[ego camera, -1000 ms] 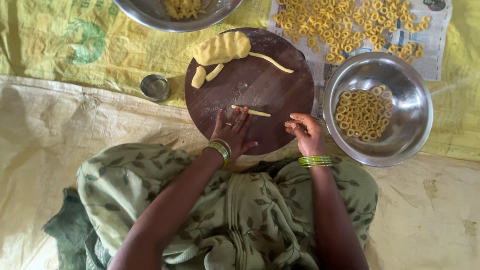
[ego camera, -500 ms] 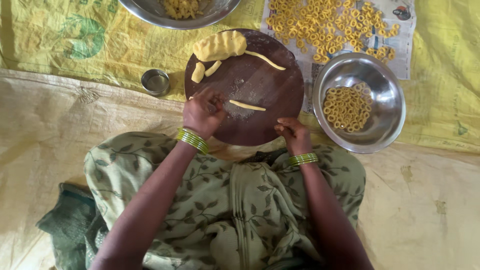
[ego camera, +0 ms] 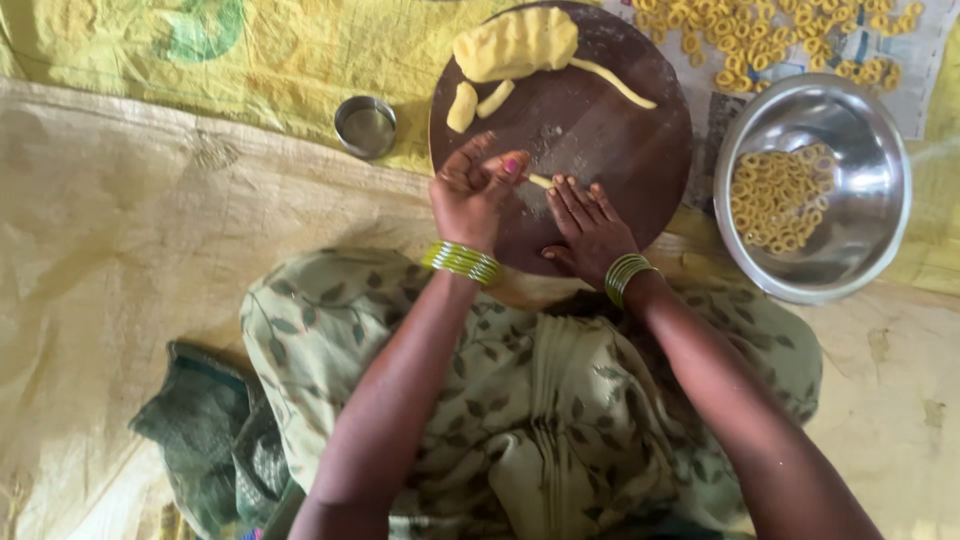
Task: The person sits on the floor and shapes small pieces of yellow dough into thin ropes, then forms them into rings. The finished rings are placed into a metal bowl. The person repeatedly rolls, cuts, and shapes dough pieces by hand on a wooden board.
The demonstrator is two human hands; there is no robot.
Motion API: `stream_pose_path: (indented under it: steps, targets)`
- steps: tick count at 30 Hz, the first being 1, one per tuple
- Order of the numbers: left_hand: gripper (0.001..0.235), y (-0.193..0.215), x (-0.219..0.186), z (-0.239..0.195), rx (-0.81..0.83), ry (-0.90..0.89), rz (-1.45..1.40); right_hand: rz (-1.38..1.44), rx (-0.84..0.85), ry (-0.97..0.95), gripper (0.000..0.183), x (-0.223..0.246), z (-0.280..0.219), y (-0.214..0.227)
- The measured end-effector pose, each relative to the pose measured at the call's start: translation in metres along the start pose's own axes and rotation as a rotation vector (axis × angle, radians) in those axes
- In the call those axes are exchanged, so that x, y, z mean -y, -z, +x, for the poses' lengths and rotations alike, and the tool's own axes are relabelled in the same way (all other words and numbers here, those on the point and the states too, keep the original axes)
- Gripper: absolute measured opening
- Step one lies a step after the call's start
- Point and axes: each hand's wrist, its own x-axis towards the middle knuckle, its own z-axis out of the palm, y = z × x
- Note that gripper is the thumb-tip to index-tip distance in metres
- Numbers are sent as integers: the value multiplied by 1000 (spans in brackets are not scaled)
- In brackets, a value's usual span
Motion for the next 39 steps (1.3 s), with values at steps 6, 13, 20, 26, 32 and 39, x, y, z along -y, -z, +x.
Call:
stream_pose_path:
  steps: [6,13,20,26,32,39]
  targets:
    - [22,-7,16,14,-96,58,-49,-85,-29,-108,96,-60,63,-14]
    - [24,-12,17,15,-142,180,-21,107,-149,94,101,-39,63,-8]
    - [15,-24,17,11,-131,112,-51,91,-31,26,96,15,26,15]
    - [13,-8,28,11,-178,108,-48,40,-97,-100,100,-48,86,-3]
    - [8,3,57,26,-240,66,-108,113,-135,-13,103,17,49,-2]
    - [15,19,86,29,-115,81,-89,87,-166,-207,92,11,66,-24]
